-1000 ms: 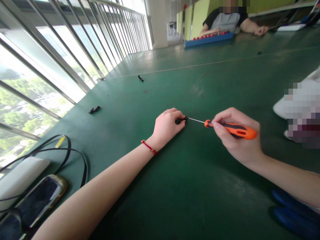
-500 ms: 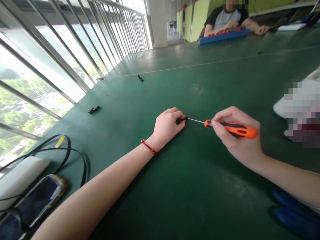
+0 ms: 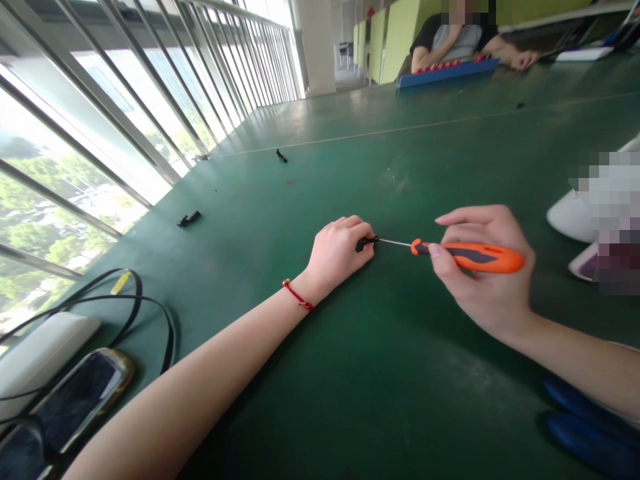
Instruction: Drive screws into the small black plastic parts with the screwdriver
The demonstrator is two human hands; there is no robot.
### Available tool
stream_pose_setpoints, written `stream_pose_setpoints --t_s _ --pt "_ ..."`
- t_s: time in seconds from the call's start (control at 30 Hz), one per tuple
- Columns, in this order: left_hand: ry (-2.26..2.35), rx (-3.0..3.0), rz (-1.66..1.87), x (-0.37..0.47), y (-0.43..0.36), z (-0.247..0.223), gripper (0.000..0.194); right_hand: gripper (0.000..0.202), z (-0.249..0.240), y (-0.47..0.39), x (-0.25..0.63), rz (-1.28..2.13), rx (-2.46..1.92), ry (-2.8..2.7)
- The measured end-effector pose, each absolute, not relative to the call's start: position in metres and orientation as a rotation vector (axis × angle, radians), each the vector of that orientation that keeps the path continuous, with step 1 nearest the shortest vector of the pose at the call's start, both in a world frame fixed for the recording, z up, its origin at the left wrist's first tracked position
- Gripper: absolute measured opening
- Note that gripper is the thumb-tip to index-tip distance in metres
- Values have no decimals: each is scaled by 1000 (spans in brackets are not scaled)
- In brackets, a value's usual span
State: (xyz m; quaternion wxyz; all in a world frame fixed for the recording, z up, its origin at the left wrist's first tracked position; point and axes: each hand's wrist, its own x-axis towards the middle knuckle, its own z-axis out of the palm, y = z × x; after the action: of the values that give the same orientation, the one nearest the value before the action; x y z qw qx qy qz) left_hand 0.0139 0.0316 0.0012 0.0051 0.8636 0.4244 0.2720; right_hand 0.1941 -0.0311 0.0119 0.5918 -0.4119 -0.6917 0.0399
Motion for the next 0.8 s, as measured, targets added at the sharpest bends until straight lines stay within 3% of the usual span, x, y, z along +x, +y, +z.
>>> stream_pose_setpoints --t_s 0.13,0.33,0.6,0.73,0.8 --pt "1314 2677 857 14 32 1 10 34 10 -26 196 164 -869 -1551" --pt "1275 2680 869 13 34 0 8 10 13 -33 195 189 -1012 -1662" --pt "1288 2616 877 13 33 0 6 37 9 -27 198 211 -882 -1563" --pt "1279 2633 854 13 33 0 7 13 13 -33 197 217 -1001 -1662" --pt "1277 2645 845 13 33 0 7 11 14 -35 195 212 -993 -1665"
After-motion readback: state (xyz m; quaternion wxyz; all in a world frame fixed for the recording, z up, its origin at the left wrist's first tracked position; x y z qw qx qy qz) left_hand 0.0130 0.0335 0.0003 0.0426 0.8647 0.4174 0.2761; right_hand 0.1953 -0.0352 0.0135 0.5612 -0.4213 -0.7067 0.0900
